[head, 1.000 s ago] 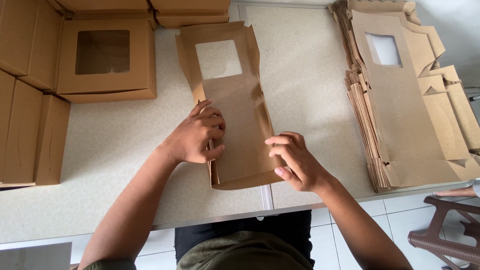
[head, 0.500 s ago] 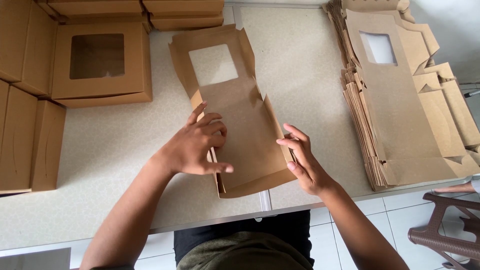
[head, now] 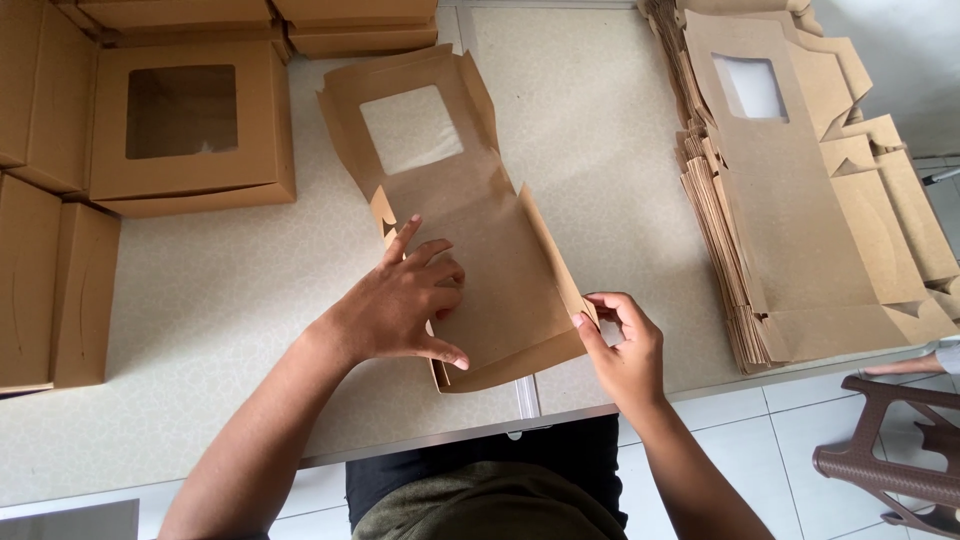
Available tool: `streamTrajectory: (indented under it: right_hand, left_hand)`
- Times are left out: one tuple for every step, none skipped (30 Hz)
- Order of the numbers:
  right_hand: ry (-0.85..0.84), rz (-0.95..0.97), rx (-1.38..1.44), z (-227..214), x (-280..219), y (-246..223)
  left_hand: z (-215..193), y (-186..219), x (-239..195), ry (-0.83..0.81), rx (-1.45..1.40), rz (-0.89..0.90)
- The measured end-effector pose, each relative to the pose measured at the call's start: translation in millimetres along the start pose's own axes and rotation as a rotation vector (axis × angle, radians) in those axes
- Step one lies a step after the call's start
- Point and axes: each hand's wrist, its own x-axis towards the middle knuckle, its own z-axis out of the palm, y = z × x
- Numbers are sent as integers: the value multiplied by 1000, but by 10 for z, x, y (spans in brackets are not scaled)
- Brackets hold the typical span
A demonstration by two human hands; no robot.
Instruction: Assembling a cardboard box with a plastic window by folding along pre-scored lines and tucking in flaps.
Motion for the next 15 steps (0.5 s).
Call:
streamTrajectory:
  right_hand:
    - [1,-1,1,7,6,-5]
    - [17,-36,-8,15,11,-11]
    - [34,-70,-17,21,12,-18]
    - [34,-70,-17,24,8,-32]
    - [44,-111,-11,25,9,-47]
    - [54,-151,-6,28,10,-62]
    - [53,-152,-5,34,6,-66]
    - [68,-191,-9,40,4,-69]
    - [84,-228,-12,47,-2,-74]
    - [83,-228,-11,69,-14,-156]
    - [97,-261,-31,90,-28,-238]
    - [111,-293,-50,111,-42,-318]
    - [111,-291,-51,199,-122,-216]
    - [116,-313,-57,289,-204,-115]
    - [119,-336,-63,377,-282,-14]
  left_hand:
    - [1,-13,1,1,2,0]
    - [1,-27,0,-9,-4,-3]
    - [5,-38,-1,-20,-11,-5]
    - [1,-41,-1,-19,-11,-4]
    - [-3,-44,1,-31,-29,-14]
    - [-8,-49,4,-43,-47,-25]
    - [-28,-29,3,-42,-46,-26]
    - [-48,-9,3,-56,-77,-35]
    - [-69,10,2,-71,-109,-43]
    - [-152,72,-10,-72,-109,-44]
    - [-236,133,-19,-85,-171,-16]
    - [-318,195,-27,-98,-234,12]
    - [-310,224,-30,-100,-235,14]
    - [-301,253,-34,-73,-291,39]
    - [-294,284,-39,-46,-346,62]
